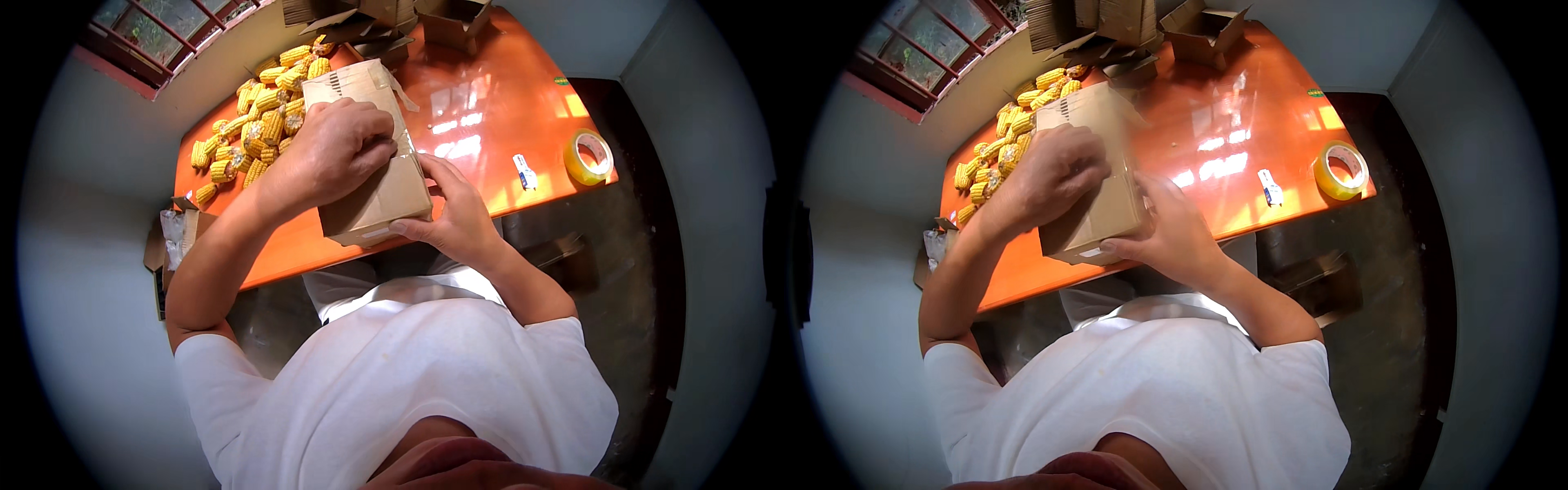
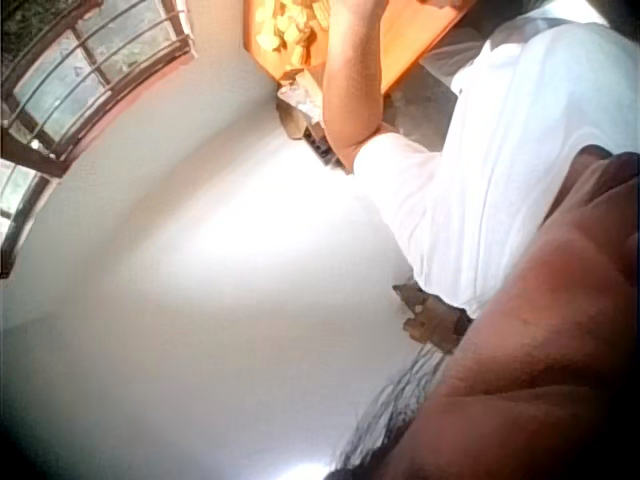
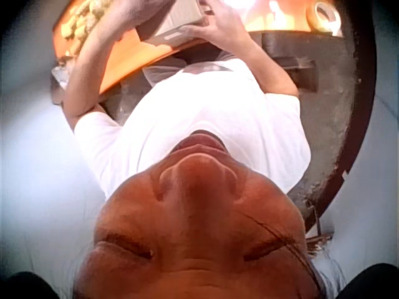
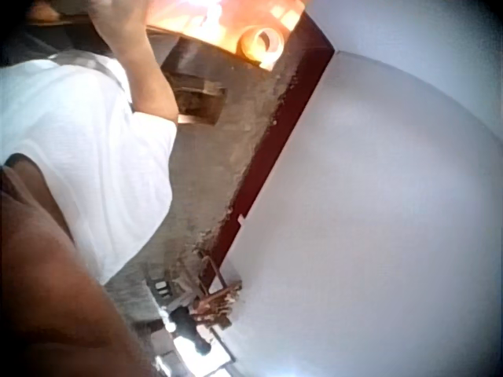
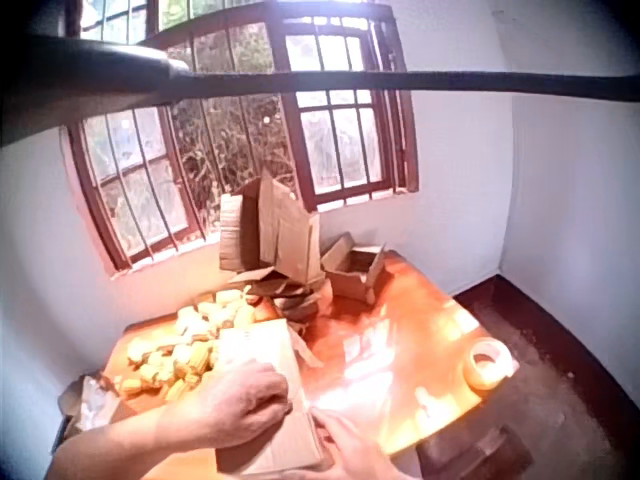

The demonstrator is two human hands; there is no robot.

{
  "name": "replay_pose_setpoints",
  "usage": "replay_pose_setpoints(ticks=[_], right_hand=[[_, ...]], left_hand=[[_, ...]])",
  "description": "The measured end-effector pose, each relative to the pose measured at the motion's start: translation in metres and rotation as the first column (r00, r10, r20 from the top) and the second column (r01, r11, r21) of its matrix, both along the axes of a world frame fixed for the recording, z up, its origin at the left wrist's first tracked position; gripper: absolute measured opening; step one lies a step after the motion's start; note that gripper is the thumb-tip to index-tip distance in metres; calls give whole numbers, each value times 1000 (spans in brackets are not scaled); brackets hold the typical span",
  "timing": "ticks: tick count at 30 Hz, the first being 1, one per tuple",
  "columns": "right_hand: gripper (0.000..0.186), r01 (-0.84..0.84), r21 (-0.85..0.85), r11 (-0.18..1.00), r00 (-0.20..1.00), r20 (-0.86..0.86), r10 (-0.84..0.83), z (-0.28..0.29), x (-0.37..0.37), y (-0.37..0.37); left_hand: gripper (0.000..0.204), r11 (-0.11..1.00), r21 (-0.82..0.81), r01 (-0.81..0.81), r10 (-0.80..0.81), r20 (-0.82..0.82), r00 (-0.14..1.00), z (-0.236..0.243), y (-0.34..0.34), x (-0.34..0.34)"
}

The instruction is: The person wraps individual corn cobs in clear plastic bags and places them into small cardboard boxes. They then close and tape the boxes shut. The process is repeated for multiple boxes.

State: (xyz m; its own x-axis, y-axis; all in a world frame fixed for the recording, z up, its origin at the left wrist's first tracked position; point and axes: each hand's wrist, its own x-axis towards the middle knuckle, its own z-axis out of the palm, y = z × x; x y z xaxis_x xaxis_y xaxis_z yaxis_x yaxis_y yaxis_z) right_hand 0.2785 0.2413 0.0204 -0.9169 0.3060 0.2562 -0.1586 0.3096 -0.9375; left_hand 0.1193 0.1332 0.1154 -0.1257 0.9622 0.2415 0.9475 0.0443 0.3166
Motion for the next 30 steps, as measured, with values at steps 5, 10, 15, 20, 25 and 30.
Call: replay_pose_setpoints(ticks=[5, 10, 15, 20, 25, 30], right_hand=[[86, 72, 135, 988, 997, -52, -65, 0, 3, -1], [85, 107, 196, 975, 988, -130, -82, 1, 0, -3], [75, -147, 122, 982, 987, 83, 137, 16, -2, 19], [66, -83, 203, 976, 992, -78, 100, 28, -7, 53], [33, -122, 286, 950, 930, -302, 210, 66, -62, 61], [27, -351, 525, 775, 898, -44, 437, 82, -115, 45]], left_hand=[[10, 983, 171, -68, 65, 26, 998, -15, -10, 10], [9, 974, 226, -31, 63, -138, 988, -10, -18, 13], [9, 975, 166, -145, 151, -23, 988, -11, -20, 12], [6, 991, -20, -134, 133, -31, 991, 12, -31, -3], [28, 976, -34, -214, 210, -96, 973, 14, -39, 0], [36, 967, 59, -248, 207, 384, 900, 15, -59, -19]])
